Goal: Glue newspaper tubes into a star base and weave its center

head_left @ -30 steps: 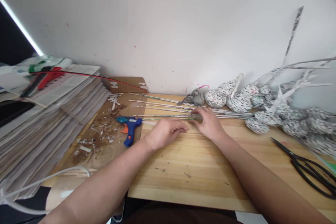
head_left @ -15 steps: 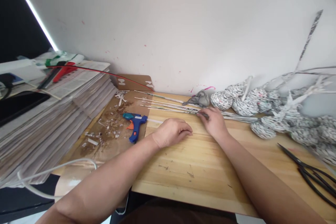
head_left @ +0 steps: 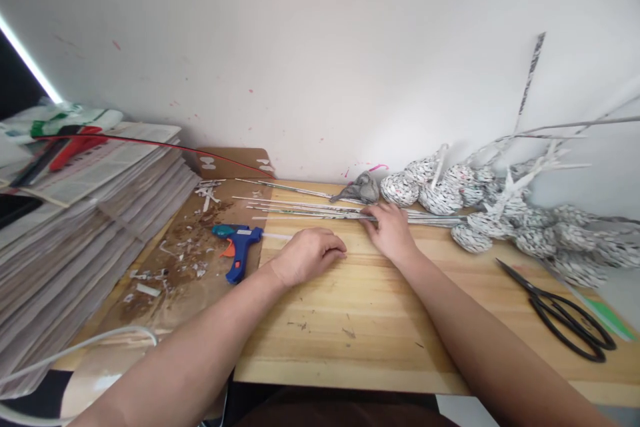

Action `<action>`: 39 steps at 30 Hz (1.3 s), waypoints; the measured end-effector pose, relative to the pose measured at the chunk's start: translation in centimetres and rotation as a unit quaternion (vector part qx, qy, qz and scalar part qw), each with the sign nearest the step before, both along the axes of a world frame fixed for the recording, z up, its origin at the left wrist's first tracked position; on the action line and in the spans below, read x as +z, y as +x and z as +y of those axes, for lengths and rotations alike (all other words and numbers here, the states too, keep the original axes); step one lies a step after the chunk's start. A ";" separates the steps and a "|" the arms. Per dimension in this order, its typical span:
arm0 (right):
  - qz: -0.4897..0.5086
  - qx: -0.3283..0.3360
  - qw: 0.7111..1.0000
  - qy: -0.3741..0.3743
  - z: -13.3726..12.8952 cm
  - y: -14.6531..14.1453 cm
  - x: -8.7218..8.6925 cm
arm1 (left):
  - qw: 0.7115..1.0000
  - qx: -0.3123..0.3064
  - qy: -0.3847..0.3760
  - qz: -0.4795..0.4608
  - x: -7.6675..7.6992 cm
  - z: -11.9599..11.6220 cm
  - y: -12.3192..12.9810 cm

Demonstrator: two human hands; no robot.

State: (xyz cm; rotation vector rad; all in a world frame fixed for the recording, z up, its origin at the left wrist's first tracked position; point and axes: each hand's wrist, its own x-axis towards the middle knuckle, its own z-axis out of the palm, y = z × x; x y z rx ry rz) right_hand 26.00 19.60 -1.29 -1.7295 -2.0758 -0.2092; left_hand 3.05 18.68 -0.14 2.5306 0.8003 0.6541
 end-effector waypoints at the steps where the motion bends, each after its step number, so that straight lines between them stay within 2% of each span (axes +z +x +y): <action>1: 0.004 0.013 1.000 0.000 -0.1 -0.2 0.1 | 1.000 -0.001 -0.002 0.001 0.0 0.0 0.0; 4: 0.014 0.025 1.000 0.011 -0.2 -0.6 0.2 | 1.000 0.000 -0.005 0.004 0.1 0.0 0.0; 9: -0.003 -0.042 0.999 -0.014 -0.1 -0.7 -0.1 | 1.000 0.016 0.000 0.001 0.2 0.1 0.0; 13: -0.013 -0.060 0.997 -0.043 0.1 -0.8 -0.2 | 1.000 0.014 0.005 0.003 0.0 0.2 0.0; 22: -0.074 -0.043 0.990 -0.115 1.7 -0.4 1.9 | 1.000 0.012 0.008 0.013 -0.1 0.3 0.0; 27: -0.109 -0.004 0.989 -0.099 1.5 -1.4 2.3 | 1.000 0.014 0.013 0.016 -0.3 0.4 0.0; 35: -0.164 0.100 0.970 -0.148 3.1 -2.2 3.8 | 1.000 0.005 0.011 0.024 -0.1 0.6 -0.1; 39: -0.160 0.108 0.970 -0.148 3.7 -2.1 4.0 | 1.000 0.000 0.018 0.022 -0.2 0.7 -0.2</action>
